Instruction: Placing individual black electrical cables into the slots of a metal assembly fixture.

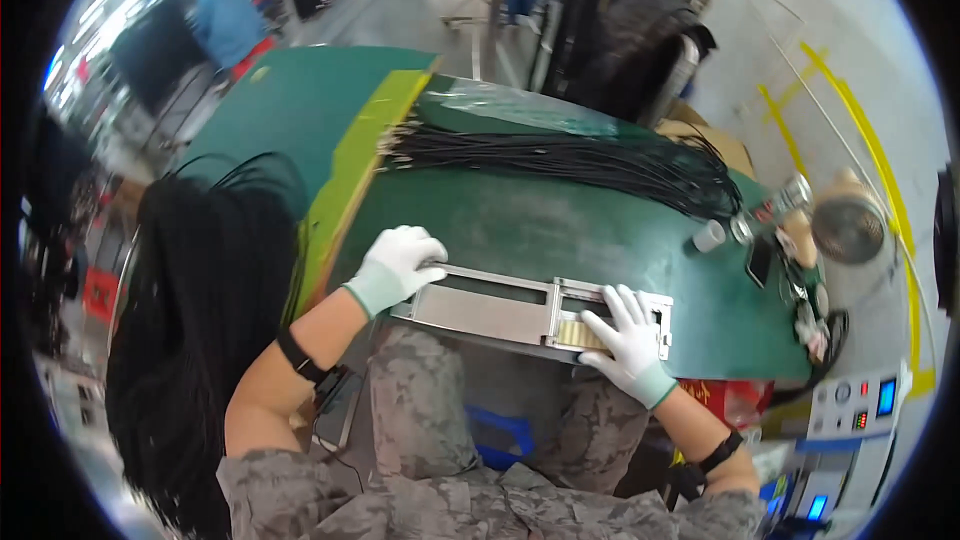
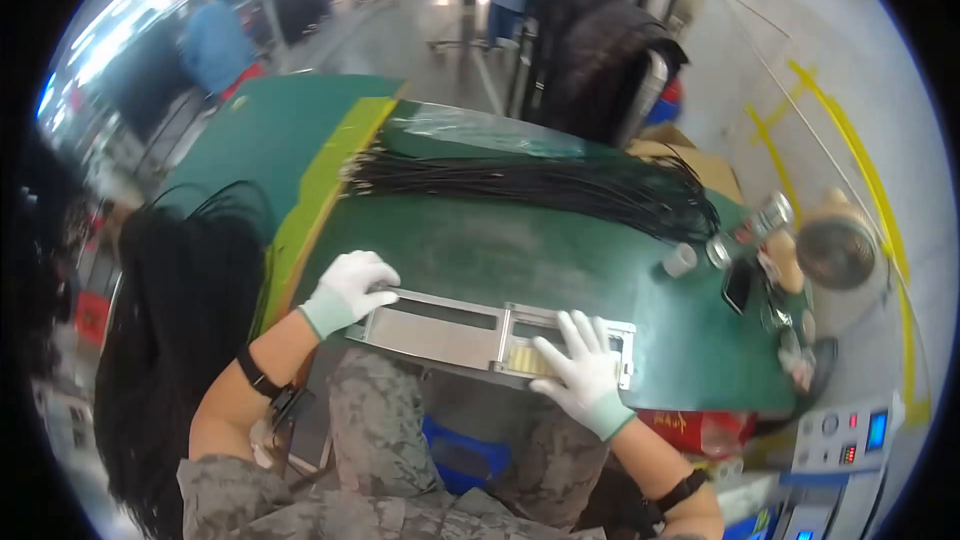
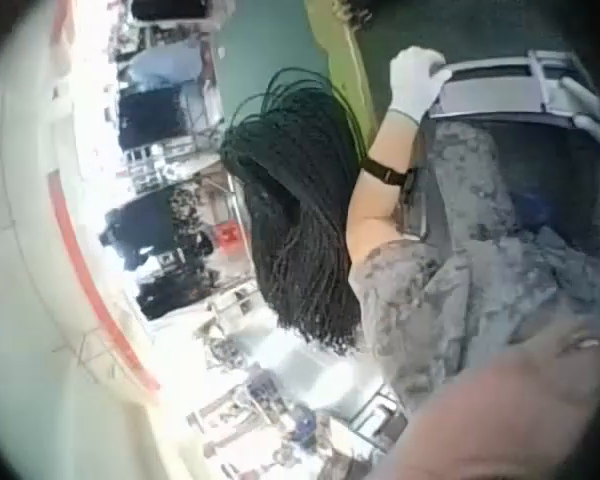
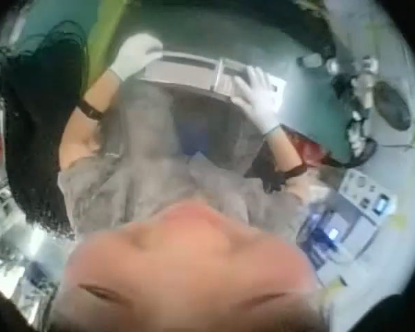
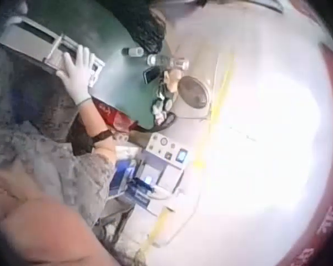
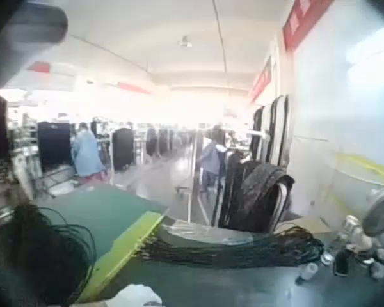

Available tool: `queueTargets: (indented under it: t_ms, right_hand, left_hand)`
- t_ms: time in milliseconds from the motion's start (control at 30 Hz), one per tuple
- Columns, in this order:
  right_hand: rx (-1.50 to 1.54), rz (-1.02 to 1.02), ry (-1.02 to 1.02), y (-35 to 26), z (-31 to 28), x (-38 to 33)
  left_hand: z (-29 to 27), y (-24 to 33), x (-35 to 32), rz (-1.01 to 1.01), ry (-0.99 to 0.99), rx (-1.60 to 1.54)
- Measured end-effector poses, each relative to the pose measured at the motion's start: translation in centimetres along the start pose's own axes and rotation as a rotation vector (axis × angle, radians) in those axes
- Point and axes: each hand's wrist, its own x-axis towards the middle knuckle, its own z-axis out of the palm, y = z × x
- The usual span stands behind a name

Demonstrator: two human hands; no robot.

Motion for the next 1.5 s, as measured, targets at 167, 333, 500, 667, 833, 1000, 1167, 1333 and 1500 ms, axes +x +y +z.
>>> queueTargets:
  t_ms: [167,333,500,667,833,1000,1167,1333,1500]
  right_hand:
    - [-0.031,0.027,0.101,1.5,2.4,1.3]
    - [-0.031,-0.115,0.187,3.1,4.3,5.9]
    - [0.096,-0.084,0.257,2.9,5.2,7.1]
    - [0.125,-0.04,0.285,2.9,5.5,7.2]
    - [0.107,-0.026,0.26,3.1,5.4,7.3]
    - [0.132,-0.018,0.289,3.0,5.7,7.2]
    - [0.159,-0.018,0.311,3.0,5.6,7.3]
    - [0.187,-0.011,0.323,3.3,5.7,7.2]
    - [0.193,0.002,0.326,3.4,5.9,7.3]
  left_hand:
    - [-0.2,1.9,-4.5,-0.098,-0.096,0.202]
    - [-3.1,4.9,-10.8,-0.272,-0.047,0.076]
    - [-13.5,7.9,-14.8,-0.29,0.496,0.364]
    - [-20.3,3.4,-18.3,-0.611,0.921,0.347]
    - [-21.2,-1.2,-16.3,-0.867,0.716,0.257]
    - [-21.2,-1.5,-14.9,-0.929,0.609,0.447]
    - [-21.7,-3.1,-15.9,-0.773,0.847,0.122]
    - [-21.9,-1.7,-16.2,-0.72,0.998,-0.589]
    - [-22.0,-2.3,-16.5,-0.692,0.952,-1.007]
